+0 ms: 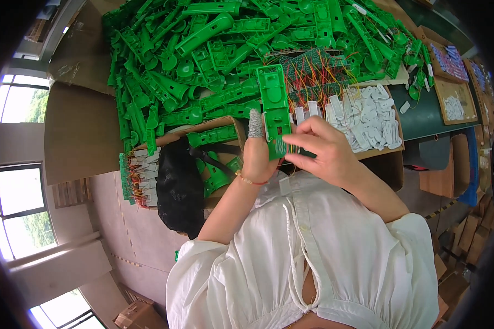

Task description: Assembling green plastic housing components with internal wiring and plates.

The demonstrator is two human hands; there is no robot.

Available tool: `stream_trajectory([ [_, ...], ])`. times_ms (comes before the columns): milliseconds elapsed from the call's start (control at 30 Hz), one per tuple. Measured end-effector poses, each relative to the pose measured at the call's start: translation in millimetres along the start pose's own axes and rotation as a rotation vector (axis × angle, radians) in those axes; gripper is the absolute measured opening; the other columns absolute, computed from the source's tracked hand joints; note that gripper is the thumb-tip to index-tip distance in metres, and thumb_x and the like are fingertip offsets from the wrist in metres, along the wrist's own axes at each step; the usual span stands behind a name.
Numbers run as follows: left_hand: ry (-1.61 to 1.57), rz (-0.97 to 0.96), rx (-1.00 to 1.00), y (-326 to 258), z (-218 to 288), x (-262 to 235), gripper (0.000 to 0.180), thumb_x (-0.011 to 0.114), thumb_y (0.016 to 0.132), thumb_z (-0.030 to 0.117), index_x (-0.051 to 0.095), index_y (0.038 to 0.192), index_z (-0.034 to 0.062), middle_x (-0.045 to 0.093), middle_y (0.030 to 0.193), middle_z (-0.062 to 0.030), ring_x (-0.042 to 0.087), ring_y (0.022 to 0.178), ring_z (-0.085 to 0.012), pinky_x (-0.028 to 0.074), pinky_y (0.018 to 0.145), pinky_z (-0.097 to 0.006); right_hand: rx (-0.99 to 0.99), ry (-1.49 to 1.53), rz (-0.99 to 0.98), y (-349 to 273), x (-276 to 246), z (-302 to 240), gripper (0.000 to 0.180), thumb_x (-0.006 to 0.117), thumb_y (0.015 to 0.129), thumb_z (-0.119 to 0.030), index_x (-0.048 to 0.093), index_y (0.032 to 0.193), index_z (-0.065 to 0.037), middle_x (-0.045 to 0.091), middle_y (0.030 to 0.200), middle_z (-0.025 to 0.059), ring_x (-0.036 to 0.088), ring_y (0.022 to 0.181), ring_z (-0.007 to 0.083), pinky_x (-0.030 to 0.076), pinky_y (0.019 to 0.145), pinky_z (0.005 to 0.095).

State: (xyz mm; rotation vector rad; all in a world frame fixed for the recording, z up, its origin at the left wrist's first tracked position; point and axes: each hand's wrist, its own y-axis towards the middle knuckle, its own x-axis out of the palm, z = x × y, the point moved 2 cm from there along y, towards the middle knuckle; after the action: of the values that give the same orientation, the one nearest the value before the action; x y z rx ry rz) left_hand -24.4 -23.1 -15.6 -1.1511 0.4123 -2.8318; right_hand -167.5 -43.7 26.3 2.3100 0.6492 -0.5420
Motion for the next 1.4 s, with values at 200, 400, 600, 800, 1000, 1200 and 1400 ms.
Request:
stream_trajectory([
  [200,0.050,-0.054,0.075,-1,-2,-6,0.048,0.030,0.095,0.047,0.051,0.115,0.0085,0.058,0.107,-0.0068,0.055,0.095,-0.0199,0.044,0.085,-0.037,-0.151,-0.262,0.187,4,8,-4,0.033,0.074,0.061,-0.001,0.062,0.092,-0.001,0.053,0.084,0.0062,0.053,0.067,0.0183,0.047,0.056,0.0281],
  [400,0.067,-0.025,0.038,-5,-8,-5,0.044,0.032,0.095,0.045,0.051,0.114,0.0105,0.057,0.107,-0.0055,0.054,0.098,-0.0184,0.044,0.085,-0.036,-0.230,-0.311,0.095,0,10,-4,0.027,0.071,0.064,0.001,0.061,0.090,0.000,0.054,0.085,0.0071,0.055,0.067,0.0184,0.048,0.054,0.0280],
  [600,0.090,0.004,0.088,0,-7,-5,0.044,0.032,0.096,0.041,0.050,0.111,0.0038,0.058,0.100,-0.0081,0.057,0.090,-0.0175,0.046,0.080,-0.032,-0.166,-0.395,0.152,-7,8,3,0.034,0.069,0.064,0.001,0.060,0.097,0.000,0.053,0.091,0.0079,0.057,0.071,0.0182,0.050,0.059,0.0286],
  [800,0.016,-0.004,0.031,0,-13,-6,0.041,0.033,0.097,0.038,0.048,0.114,0.0034,0.057,0.103,-0.0068,0.056,0.091,-0.0161,0.046,0.080,-0.031,-0.021,-0.472,0.002,-8,13,4,0.038,0.068,0.063,0.002,0.056,0.099,0.002,0.051,0.094,0.0089,0.058,0.080,0.0190,0.050,0.061,0.0275],
  [1000,0.389,-0.034,0.252,-2,-11,-10,0.030,0.038,0.095,0.020,0.047,0.119,0.0034,0.056,0.110,-0.0049,0.053,0.100,-0.0164,0.041,0.090,-0.031,-0.090,-0.564,0.070,-10,18,15,0.038,0.069,0.061,0.001,0.057,0.097,0.001,0.052,0.094,0.0096,0.058,0.070,0.0198,0.050,0.057,0.0278],
  [1200,0.096,-0.190,0.153,-1,-10,-11,0.041,0.043,0.094,0.033,0.043,0.122,0.0029,0.054,0.114,-0.0074,0.053,0.103,-0.0188,0.041,0.092,-0.034,-0.099,-0.234,0.152,-1,7,5,0.039,0.072,0.058,-0.001,0.059,0.095,-0.002,0.051,0.089,0.0068,0.055,0.068,0.0195,0.048,0.056,0.0283],
  [1400,0.197,-0.332,0.228,-7,-11,-12,0.075,0.056,0.084,0.048,0.027,0.135,0.0011,0.045,0.127,-0.0097,0.044,0.118,-0.0238,0.036,0.100,-0.038,-0.143,-0.371,0.206,-2,7,2,0.038,0.072,0.059,-0.002,0.060,0.095,-0.001,0.050,0.087,0.0057,0.051,0.069,0.0189,0.046,0.058,0.0285],
])
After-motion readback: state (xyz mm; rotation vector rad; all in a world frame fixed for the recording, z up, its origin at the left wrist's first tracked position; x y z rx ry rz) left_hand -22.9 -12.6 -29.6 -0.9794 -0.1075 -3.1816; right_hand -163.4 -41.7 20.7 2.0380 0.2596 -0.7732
